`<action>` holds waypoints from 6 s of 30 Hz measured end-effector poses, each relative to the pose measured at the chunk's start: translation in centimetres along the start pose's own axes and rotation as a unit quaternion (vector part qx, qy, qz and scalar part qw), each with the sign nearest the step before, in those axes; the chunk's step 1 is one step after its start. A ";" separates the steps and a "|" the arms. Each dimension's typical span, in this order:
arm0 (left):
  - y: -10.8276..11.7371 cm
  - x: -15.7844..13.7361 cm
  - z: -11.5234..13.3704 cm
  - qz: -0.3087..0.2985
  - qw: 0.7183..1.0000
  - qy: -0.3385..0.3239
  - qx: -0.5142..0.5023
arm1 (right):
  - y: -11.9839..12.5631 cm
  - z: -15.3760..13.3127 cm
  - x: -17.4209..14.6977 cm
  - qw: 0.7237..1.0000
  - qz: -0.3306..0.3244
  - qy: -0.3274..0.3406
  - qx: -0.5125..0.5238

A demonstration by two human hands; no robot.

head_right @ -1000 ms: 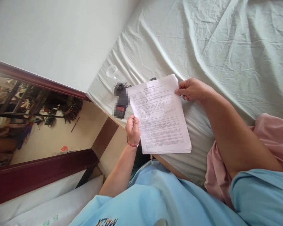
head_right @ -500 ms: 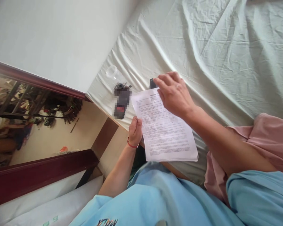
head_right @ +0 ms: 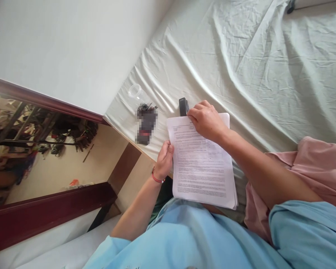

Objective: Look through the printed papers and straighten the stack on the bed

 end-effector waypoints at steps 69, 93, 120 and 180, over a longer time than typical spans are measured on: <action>-4.1 1.0 0.9 0.000 0.992 0.036 -0.121 | 1.3 -2.0 -0.5 0.994 0.010 0.087 -0.057; -4.1 1.1 1.4 0.005 0.994 0.033 -0.102 | 1.3 -1.9 -0.6 0.986 -0.010 0.118 -0.119; -4.3 1.1 1.1 0.013 0.997 0.015 -0.075 | 1.5 -1.4 -0.5 0.994 0.006 0.106 -0.030; -5.7 0.8 1.6 -0.005 0.966 0.096 -0.239 | 2.6 -0.1 0.2 0.984 -0.179 0.004 0.021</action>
Point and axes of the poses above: each hand's wrist, its own x-axis towards the middle knuckle, its own y-axis out of the back of the hand, z = x × y, the point moved 1 cm from there along x, towards the middle knuckle, and after that the axes turned 4 degrees about -x, right-handed, at the moved point
